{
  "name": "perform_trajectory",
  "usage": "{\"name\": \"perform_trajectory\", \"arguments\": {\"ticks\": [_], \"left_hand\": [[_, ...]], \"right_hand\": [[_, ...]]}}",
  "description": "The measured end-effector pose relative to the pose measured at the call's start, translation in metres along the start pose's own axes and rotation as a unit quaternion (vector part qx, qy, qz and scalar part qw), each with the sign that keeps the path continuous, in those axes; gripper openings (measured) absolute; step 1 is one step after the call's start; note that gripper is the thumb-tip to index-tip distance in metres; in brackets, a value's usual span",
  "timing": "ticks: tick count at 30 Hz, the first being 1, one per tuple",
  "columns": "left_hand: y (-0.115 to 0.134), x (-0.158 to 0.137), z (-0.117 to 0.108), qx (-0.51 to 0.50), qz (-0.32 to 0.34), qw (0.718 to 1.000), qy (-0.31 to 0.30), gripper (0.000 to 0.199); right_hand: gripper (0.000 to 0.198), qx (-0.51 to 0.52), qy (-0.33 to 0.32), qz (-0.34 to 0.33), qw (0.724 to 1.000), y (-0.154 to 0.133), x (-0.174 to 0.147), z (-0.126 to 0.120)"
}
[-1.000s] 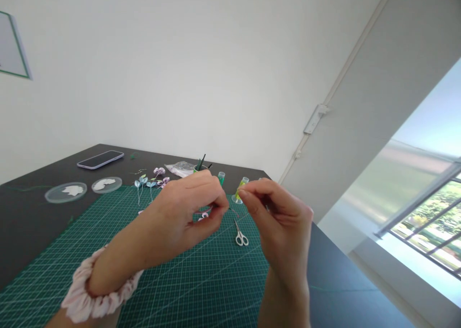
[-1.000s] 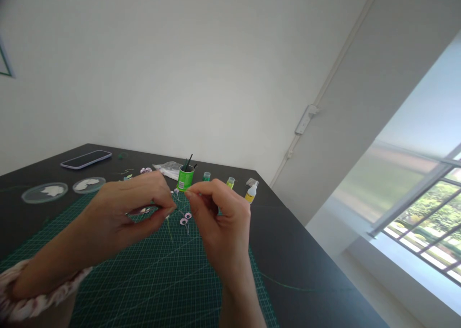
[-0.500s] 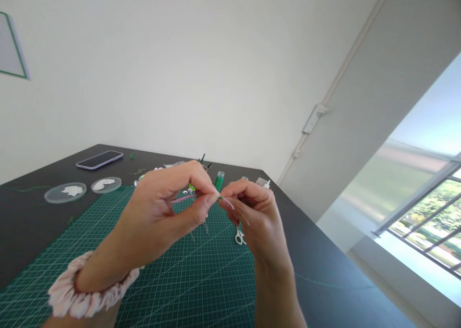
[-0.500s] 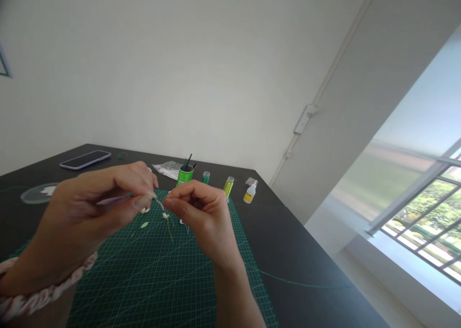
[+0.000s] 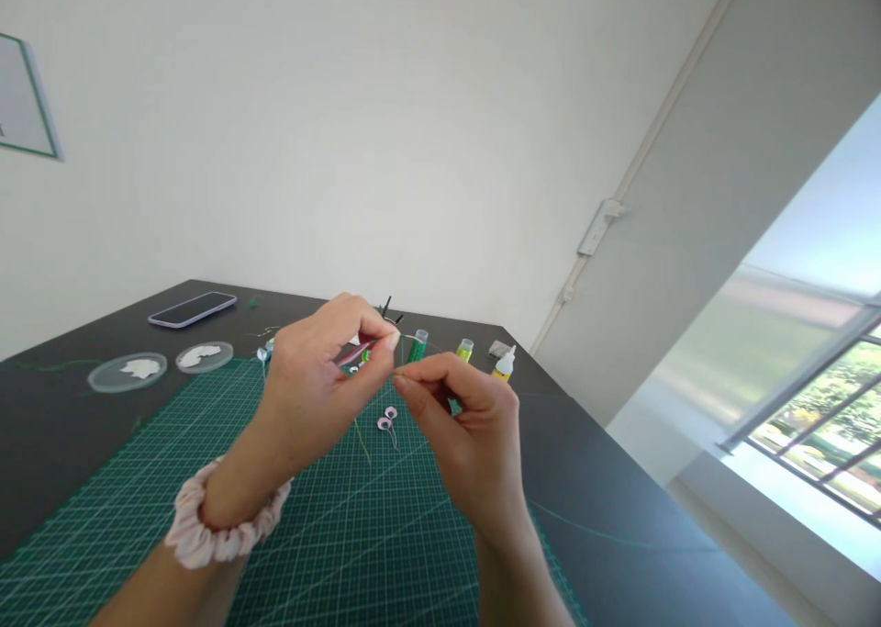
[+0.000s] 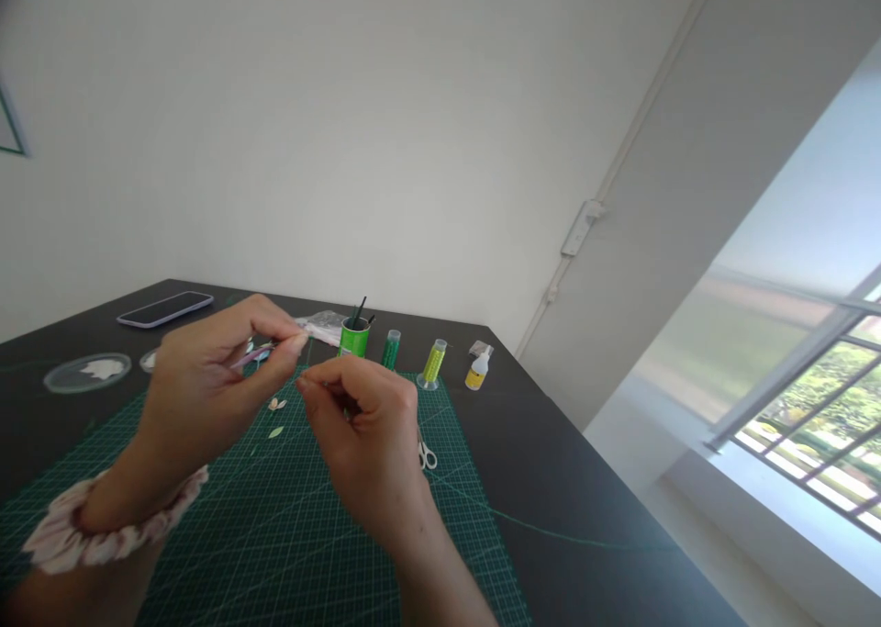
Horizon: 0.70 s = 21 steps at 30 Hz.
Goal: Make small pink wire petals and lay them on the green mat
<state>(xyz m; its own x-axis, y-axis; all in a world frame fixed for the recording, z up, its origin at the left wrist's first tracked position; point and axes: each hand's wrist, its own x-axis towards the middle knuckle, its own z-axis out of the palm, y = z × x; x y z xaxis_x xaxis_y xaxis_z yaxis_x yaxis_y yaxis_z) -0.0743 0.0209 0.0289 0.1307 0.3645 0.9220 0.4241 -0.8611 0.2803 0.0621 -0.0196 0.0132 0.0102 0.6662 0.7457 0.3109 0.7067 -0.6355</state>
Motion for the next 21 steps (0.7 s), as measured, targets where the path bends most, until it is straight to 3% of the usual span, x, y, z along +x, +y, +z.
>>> {"name": "perform_trajectory", "arguments": {"ticks": [13, 21], "left_hand": [[-0.004, -0.001, 0.004, -0.006, 0.063, 0.997, -0.05, 0.019], [-0.007, -0.002, 0.006, -0.046, 0.072, 0.991, -0.102, 0.017]], "right_hand": [[0.014, -0.089, 0.057, -0.059, 0.993, -0.005, -0.002, -0.017], [0.014, -0.076, 0.083, -0.05, 0.992, 0.001, 0.002, -0.022]]}}
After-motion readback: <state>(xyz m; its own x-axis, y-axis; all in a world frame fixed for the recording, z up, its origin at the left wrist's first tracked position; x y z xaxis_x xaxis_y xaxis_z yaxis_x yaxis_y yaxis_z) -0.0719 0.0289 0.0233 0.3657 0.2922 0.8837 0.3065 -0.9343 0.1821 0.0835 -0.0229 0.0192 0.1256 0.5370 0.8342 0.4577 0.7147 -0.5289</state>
